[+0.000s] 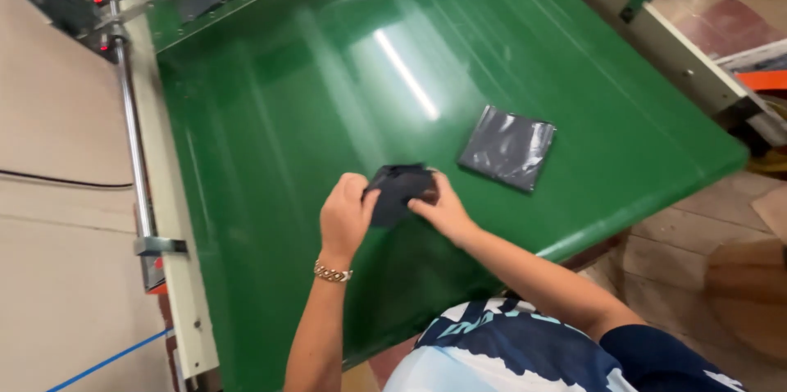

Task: Folding plastic bags coming off a conveyor belt and stacking them into a pile.

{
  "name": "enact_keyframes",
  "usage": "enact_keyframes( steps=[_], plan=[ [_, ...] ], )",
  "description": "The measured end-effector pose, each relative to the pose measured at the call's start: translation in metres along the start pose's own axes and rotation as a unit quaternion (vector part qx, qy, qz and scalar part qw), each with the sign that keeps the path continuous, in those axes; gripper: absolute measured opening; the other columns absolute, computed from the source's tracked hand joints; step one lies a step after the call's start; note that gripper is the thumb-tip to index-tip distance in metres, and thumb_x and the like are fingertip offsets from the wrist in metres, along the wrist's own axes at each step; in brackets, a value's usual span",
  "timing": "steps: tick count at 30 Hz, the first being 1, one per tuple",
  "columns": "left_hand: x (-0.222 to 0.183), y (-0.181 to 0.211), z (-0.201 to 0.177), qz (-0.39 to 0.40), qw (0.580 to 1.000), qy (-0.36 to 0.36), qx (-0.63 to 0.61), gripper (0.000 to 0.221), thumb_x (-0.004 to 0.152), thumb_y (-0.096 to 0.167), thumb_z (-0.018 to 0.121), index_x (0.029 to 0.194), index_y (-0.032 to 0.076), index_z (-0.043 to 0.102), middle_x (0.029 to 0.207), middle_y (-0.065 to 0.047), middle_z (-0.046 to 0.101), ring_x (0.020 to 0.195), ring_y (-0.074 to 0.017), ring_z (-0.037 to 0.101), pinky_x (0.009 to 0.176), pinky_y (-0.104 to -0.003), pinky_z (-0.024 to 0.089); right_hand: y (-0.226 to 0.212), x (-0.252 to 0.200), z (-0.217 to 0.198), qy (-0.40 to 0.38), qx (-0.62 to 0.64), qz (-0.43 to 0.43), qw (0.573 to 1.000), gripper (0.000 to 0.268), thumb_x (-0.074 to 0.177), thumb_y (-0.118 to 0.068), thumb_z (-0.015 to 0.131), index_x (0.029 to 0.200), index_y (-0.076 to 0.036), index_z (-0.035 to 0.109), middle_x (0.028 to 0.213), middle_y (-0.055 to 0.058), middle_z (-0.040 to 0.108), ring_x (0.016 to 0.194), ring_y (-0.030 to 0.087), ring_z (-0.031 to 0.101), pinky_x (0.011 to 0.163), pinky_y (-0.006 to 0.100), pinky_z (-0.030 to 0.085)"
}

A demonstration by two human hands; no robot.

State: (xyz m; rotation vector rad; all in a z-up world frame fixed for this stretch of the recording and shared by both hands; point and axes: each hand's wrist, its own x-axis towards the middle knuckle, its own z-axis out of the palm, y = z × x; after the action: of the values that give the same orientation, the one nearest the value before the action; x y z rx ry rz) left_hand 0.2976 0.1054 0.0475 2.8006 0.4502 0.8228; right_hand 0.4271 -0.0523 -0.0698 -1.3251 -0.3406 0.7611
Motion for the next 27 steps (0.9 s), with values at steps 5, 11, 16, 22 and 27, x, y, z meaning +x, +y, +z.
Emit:
enact_keyframes(
  steps=[5,11,16,22,27],
  plan=[
    [0.061,0.077,0.047,-0.056,0.988,0.022,-0.143,0.025,0.097,0.039,0.065,0.101,0.016,0.058,0.084,-0.004,0.059,0.076,-0.0299,0.067,0.066,-0.042,0.057,-0.069,0.005,-0.109,0.039,0.018,-0.151,0.988,0.074,0.087,0.008,0.066,0.152,-0.011,0.035,0.122,0.016,0.062,0.104,0.019,0.062,0.088,0.032,0.059],
    [0.108,0.123,0.162,-0.18,0.968,-0.058,-0.168,0.032,0.1,0.047,0.055,0.104,0.015,0.055,0.093,-0.007,0.069,0.082,-0.0348,0.071,0.074,-0.048,0.057,-0.084,0.029,-0.201,0.178,-0.175,-0.094,0.964,0.047,0.092,-0.014,0.067,0.135,-0.014,0.048,0.085,0.01,0.07,0.057,0.017,0.064,0.04,0.03,0.053],
    [0.113,0.139,0.205,-0.174,0.975,-0.089,-0.101,0.036,0.1,0.053,0.05,0.1,0.017,0.052,0.088,-0.009,0.068,0.079,-0.037,0.071,0.074,-0.051,0.056,-0.054,0.054,-0.234,0.232,-0.265,-0.062,0.934,0.05,0.087,-0.017,0.071,0.132,-0.01,0.051,0.08,0.01,0.07,0.059,0.023,0.066,0.041,0.037,0.054],
    [0.111,0.139,0.232,-0.143,0.987,-0.063,0.018,0.042,0.092,0.059,0.057,0.095,0.018,0.054,0.086,-0.003,0.062,0.082,-0.0277,0.068,0.069,-0.042,0.059,-0.073,0.041,-0.229,0.214,-0.392,-0.001,0.895,0.057,0.087,-0.029,0.069,0.136,-0.01,0.046,0.086,0.011,0.071,0.089,0.033,0.07,0.075,0.049,0.056],
    [0.115,0.14,0.231,-0.103,0.992,-0.062,0.031,0.045,0.081,0.058,0.069,0.094,0.017,0.057,0.085,-0.001,0.057,0.086,-0.0257,0.063,0.065,-0.041,0.059,-0.115,0.033,-0.226,0.179,-0.612,-0.092,0.765,0.082,0.076,-0.032,0.081,0.142,-0.002,0.044,0.119,0.018,0.06,0.114,0.038,0.059,0.098,0.048,0.049]
  ],
)
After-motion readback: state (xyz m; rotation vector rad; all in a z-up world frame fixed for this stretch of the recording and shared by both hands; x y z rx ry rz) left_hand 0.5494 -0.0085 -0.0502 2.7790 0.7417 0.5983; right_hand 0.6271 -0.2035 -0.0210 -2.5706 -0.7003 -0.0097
